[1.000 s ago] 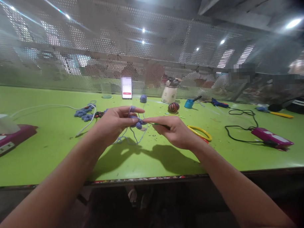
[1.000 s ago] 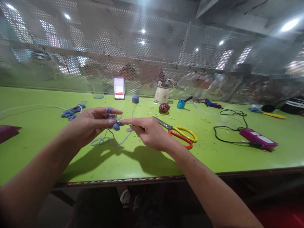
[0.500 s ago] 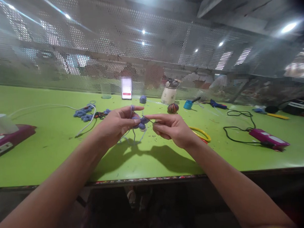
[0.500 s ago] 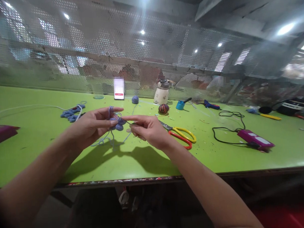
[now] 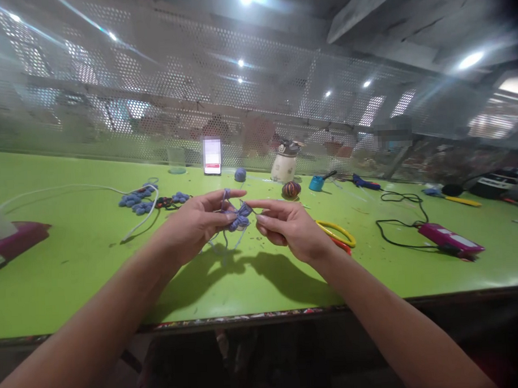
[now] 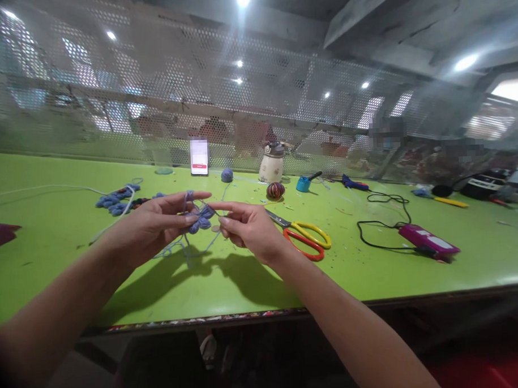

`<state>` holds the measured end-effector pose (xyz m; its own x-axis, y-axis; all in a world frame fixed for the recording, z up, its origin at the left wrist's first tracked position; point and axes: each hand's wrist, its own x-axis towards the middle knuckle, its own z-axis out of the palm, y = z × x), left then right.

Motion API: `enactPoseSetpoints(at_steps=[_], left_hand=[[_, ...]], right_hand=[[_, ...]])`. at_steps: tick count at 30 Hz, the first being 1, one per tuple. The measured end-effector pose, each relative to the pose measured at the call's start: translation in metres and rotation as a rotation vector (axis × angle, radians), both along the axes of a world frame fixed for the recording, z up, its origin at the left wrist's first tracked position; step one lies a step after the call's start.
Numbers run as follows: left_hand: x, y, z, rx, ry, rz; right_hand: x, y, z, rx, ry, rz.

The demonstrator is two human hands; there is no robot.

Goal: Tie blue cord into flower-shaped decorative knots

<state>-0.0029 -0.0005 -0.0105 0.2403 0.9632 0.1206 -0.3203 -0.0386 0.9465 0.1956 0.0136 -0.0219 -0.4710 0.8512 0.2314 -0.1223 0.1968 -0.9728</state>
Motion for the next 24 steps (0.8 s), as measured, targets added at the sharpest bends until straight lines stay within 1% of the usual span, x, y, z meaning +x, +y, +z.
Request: enactPoseSetpoints(at_steps=[6, 10, 15, 19, 24], left_hand=[[0.001, -0.001, 0.002, -0.002, 0.017, 0.045], [0.002, 0.000, 0.002, 0.021, 0.016, 0.064], [0.002, 0.000, 0.000, 0.087, 0.104, 0.090], [0.002, -0.002, 0.001, 0.101, 0.129, 0.061], [0.004, -0.005, 0.002, 0.108, 0.145, 0.038]], right_hand=[[0.003, 0.003, 0.002, -0.115, 0.014, 0.071], [0.005, 0.005, 0.003, -0.156, 0.016, 0.102], [0.009, 0.006, 0.006, -0.178, -0.023, 0.164], [0.012, 0.006, 0.011, -0.122, -0.083, 0.185], [0.015, 0.003, 0.015, 0.088, -0.186, 0.110]])
